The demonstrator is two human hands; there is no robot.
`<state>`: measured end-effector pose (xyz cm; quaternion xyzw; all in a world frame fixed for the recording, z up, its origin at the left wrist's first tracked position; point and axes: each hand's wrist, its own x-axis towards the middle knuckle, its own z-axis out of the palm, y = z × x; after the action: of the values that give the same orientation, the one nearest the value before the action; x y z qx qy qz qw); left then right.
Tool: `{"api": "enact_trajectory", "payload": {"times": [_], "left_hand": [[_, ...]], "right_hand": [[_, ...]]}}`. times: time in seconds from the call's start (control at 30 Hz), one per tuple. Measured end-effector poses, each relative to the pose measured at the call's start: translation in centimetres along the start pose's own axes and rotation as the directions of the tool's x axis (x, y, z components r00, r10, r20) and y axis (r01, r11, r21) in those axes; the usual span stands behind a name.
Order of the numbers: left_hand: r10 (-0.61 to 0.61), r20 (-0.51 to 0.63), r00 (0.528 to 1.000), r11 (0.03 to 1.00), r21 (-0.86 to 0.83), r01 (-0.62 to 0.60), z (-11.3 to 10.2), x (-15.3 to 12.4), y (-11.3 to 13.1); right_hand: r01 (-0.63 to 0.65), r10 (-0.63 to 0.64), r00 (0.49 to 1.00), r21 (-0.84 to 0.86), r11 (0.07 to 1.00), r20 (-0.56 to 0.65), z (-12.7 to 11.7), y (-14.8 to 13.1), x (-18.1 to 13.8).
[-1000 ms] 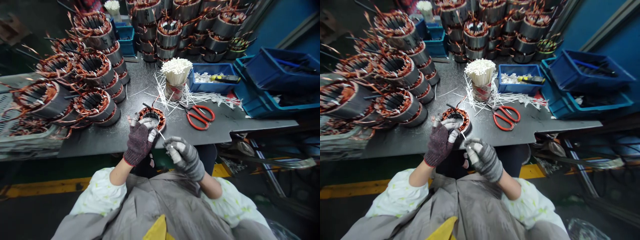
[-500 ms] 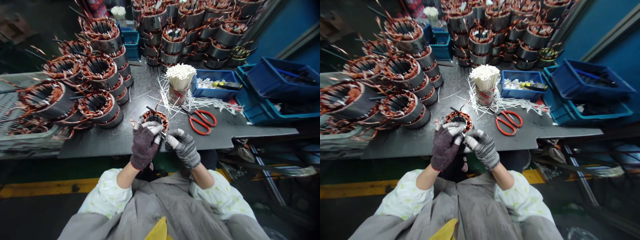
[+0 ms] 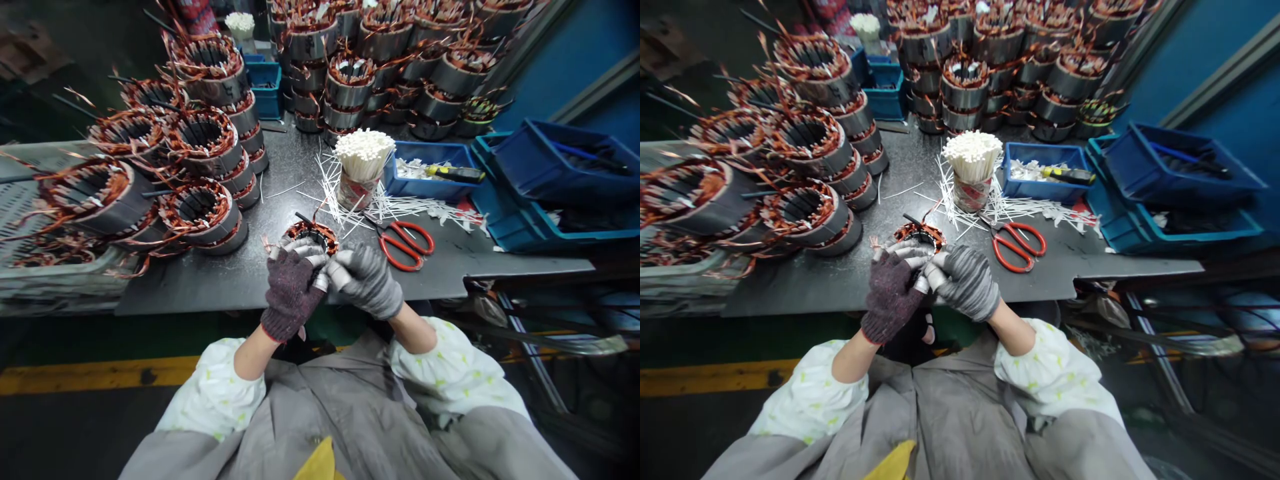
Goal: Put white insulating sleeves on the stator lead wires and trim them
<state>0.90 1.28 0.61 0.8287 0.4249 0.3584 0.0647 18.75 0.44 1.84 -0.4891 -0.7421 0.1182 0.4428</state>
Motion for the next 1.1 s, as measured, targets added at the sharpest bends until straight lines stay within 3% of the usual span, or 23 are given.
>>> {"api": "enact_trajectory", "payload": {"times": [0.1,0.17,0.23,0.3,0.37,0.47,0.6,0.67,0.83,0.9,1.0,1.1], "left_hand": [[-0.064,-0.019,0.998,0.998,-0.017,0.064,0.2,0.1,0.4],[-0.060,-0.024,0.998,0.998,-0.028,0.059,0.2,0.0,0.4],[-0.036,-0.020,0.999,0.999,-0.024,0.035,0.1,-0.2,0.3],[-0.019,-0.020,1.000,1.000,0.002,0.019,0.2,-0.4,0.2],[-0.018,-0.026,0.999,0.999,0.041,0.019,0.6,-0.6,0.1],[-0.049,-0.051,0.997,0.993,0.109,0.054,1.6,-0.8,-0.1],[-0.111,-0.102,0.989,0.979,0.161,0.127,2.7,-0.9,-0.3],[-0.100,-0.093,0.991,0.980,0.161,0.114,2.5,-0.9,-0.3],[0.079,0.025,0.997,0.987,0.137,-0.081,-0.8,-1.7,-1.1],[0.150,0.080,0.986,0.968,0.193,-0.163,-2.3,-1.8,-2.2],[0.250,0.201,0.947,0.907,0.293,-0.302,-3.5,-0.8,-3.9],[0.298,0.373,0.879,0.831,0.352,-0.431,-3.7,1.5,-4.7]], "right_hand": [[-0.134,0.204,0.963,0.344,0.929,-0.176,-0.5,-0.2,1.7],[-0.196,0.324,0.928,0.500,0.844,-0.184,-0.8,0.3,2.0],[-0.232,0.363,0.920,0.546,0.805,-0.145,-0.9,1.2,1.3],[-0.198,0.279,0.952,0.441,0.875,-0.126,-0.9,2.2,0.0],[-0.063,0.078,0.996,0.243,0.968,-0.052,-0.7,3.0,-1.3],[0.140,-0.141,0.986,0.026,0.990,0.088,0.4,3.2,-1.4],[0.130,-0.108,0.986,-0.173,0.976,0.130,2.3,2.6,1.4],[0.084,-0.060,0.988,-0.169,0.982,0.143,2.6,2.3,2.4],[-0.068,0.047,0.988,0.140,0.988,0.146,1.9,2.1,0.6],[-0.086,0.055,0.982,0.169,0.982,0.183,1.8,1.8,-0.8],[-0.081,0.059,0.981,0.116,0.990,0.183,2.5,1.3,-1.6],[-0.110,0.086,0.983,0.148,0.983,0.160,3.1,1.4,-1.1]]}}
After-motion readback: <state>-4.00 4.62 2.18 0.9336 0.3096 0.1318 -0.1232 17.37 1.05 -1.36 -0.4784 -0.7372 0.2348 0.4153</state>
